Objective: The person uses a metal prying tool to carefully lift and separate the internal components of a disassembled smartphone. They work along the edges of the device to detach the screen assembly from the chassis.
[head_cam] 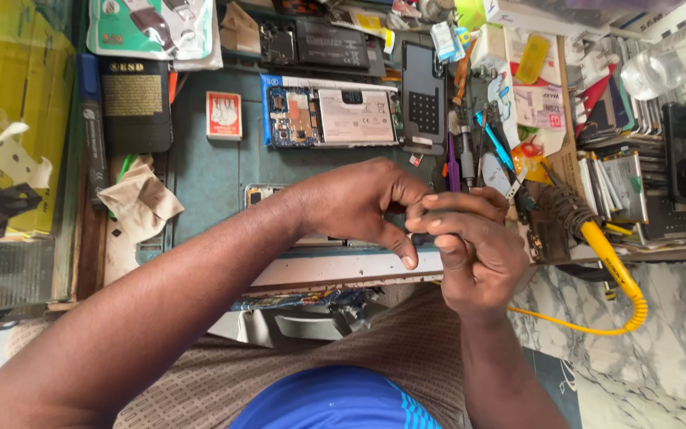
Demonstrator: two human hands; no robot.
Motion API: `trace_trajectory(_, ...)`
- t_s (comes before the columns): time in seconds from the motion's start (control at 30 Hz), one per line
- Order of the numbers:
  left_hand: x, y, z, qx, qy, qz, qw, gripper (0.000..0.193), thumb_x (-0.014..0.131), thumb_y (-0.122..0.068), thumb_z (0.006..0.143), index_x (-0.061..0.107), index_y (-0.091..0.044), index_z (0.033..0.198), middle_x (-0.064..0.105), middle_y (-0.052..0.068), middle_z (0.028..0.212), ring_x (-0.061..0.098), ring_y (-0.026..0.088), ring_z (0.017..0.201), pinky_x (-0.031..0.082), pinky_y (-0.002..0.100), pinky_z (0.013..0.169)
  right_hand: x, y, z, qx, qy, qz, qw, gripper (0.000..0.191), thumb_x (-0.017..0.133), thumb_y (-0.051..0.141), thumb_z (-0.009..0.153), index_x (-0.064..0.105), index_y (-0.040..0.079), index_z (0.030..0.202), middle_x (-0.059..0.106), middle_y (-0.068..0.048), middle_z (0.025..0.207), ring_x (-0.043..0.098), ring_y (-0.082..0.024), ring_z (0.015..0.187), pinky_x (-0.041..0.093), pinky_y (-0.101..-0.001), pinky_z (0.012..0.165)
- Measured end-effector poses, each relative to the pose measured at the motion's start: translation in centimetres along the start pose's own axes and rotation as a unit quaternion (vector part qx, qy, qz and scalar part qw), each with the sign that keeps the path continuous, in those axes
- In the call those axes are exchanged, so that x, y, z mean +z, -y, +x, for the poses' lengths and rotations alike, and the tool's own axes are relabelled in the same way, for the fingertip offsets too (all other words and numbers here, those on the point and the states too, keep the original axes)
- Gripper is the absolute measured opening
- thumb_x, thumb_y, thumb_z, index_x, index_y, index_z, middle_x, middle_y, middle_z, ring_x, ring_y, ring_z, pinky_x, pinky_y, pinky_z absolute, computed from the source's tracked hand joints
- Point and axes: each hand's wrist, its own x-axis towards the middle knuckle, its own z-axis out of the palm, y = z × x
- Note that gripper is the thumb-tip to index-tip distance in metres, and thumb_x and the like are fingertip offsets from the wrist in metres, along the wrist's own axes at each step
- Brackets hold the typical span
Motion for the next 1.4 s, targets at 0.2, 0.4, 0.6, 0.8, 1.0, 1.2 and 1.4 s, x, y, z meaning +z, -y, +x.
trace_trajectory(0.2, -0.9, 0.2, 0.0, 0.024, 0.067, 0.02, 0.997, 0.017, 0.08, -0.019, 0.092, 0.076, -0.006, 0.102, 0.076, 0.007, 0.086, 0.071, 0.014, 0.077, 0.056, 0.034, 0.07, 0.0, -0.5, 0.2, -0.004, 0.05, 0.052, 0.997, 0.025, 0.051, 0.034, 0.117, 0.062, 0.014, 0.106, 0.079, -0.001, 0.108, 0.071, -0.018, 0.116, 0.036, -0.0376, 0.118)
trace_trajectory(0.4, -0.3, 0.4, 0.0, 0.055, 0.066, -0.02, 0.996, 0.009, 0.068, -0.01, 0.097, 0.074, -0.007, 0.102, 0.08, 0.005, 0.096, 0.076, 0.016, 0.089, 0.059, 0.035, 0.08, -0.5, -1.3, 0.0, -0.012, 0.065, 0.097, 0.993, 0.03, 0.047, 0.037, 0.118, 0.061, 0.012, 0.109, 0.078, -0.004, 0.112, 0.068, -0.025, 0.123, 0.032, -0.039, 0.122)
trace_trajectory(0.6, -0.2, 0.3, 0.2, 0.031, 0.053, 0.045, 0.997, 0.017, 0.082, -0.022, 0.088, 0.076, -0.008, 0.096, 0.077, 0.005, 0.085, 0.075, 0.017, 0.08, 0.056, 0.035, 0.072, 0.2, -1.6, -0.2, 0.014, -0.018, 0.024, 0.999, 0.039, 0.066, 0.049, 0.096, 0.075, 0.011, 0.095, 0.08, -0.003, 0.091, 0.071, -0.024, 0.106, 0.052, -0.0401, 0.104)
trace_trajectory(0.8, -0.5, 0.4, 0.1, 0.012, 0.066, 0.01, 0.998, 0.023, 0.086, -0.023, 0.083, 0.075, -0.008, 0.095, 0.078, 0.005, 0.086, 0.073, 0.016, 0.081, 0.058, 0.033, 0.074, -0.3, -0.4, 0.1, -0.047, 0.07, 0.032, 0.996, 0.032, 0.054, 0.039, 0.111, 0.069, 0.013, 0.103, 0.08, -0.001, 0.101, 0.072, -0.02, 0.126, 0.027, -0.041, 0.124)
trace_trajectory(1.0, -0.5, 0.4, 0.0, 0.032, 0.106, -0.028, 0.993, 0.019, 0.074, -0.02, 0.096, 0.077, -0.01, 0.112, 0.079, 0.004, 0.098, 0.071, 0.01, 0.087, 0.058, 0.031, 0.08, -0.6, -0.2, 0.9, -0.021, 0.118, 0.107, 0.987, 0.036, 0.044, 0.039, 0.117, 0.064, 0.01, 0.113, 0.076, -0.009, 0.122, 0.053, -0.031, 0.147, 0.015, -0.045, 0.134)
trace_trajectory(1.2, -0.2, 0.2, -0.1, -0.03, 0.08, 0.012, 0.996, 0.023, 0.085, -0.021, 0.089, 0.074, -0.002, 0.096, 0.076, 0.008, 0.085, 0.068, 0.015, 0.08, 0.056, 0.034, 0.074, -0.3, -0.3, 0.1, -0.021, 0.051, 0.061, 0.997, 0.041, 0.058, 0.049, 0.108, 0.07, 0.01, 0.108, 0.078, -0.005, 0.106, 0.069, -0.026, 0.127, 0.028, -0.0405, 0.126)
trace_trajectory(1.4, -0.5, -0.2, 0.0, 0.017, 0.034, 0.019, 0.999, 0.03, 0.088, -0.023, 0.078, 0.074, -0.004, 0.095, 0.076, 0.004, 0.088, 0.074, 0.014, 0.084, 0.058, 0.032, 0.075, 0.0, -0.3, -0.1, -0.017, -0.022, -0.01, 1.0, 0.03, 0.07, 0.042, 0.103, 0.069, 0.012, 0.095, 0.076, -0.001, 0.089, 0.075, -0.02, 0.103, 0.034, -0.0394, 0.12)
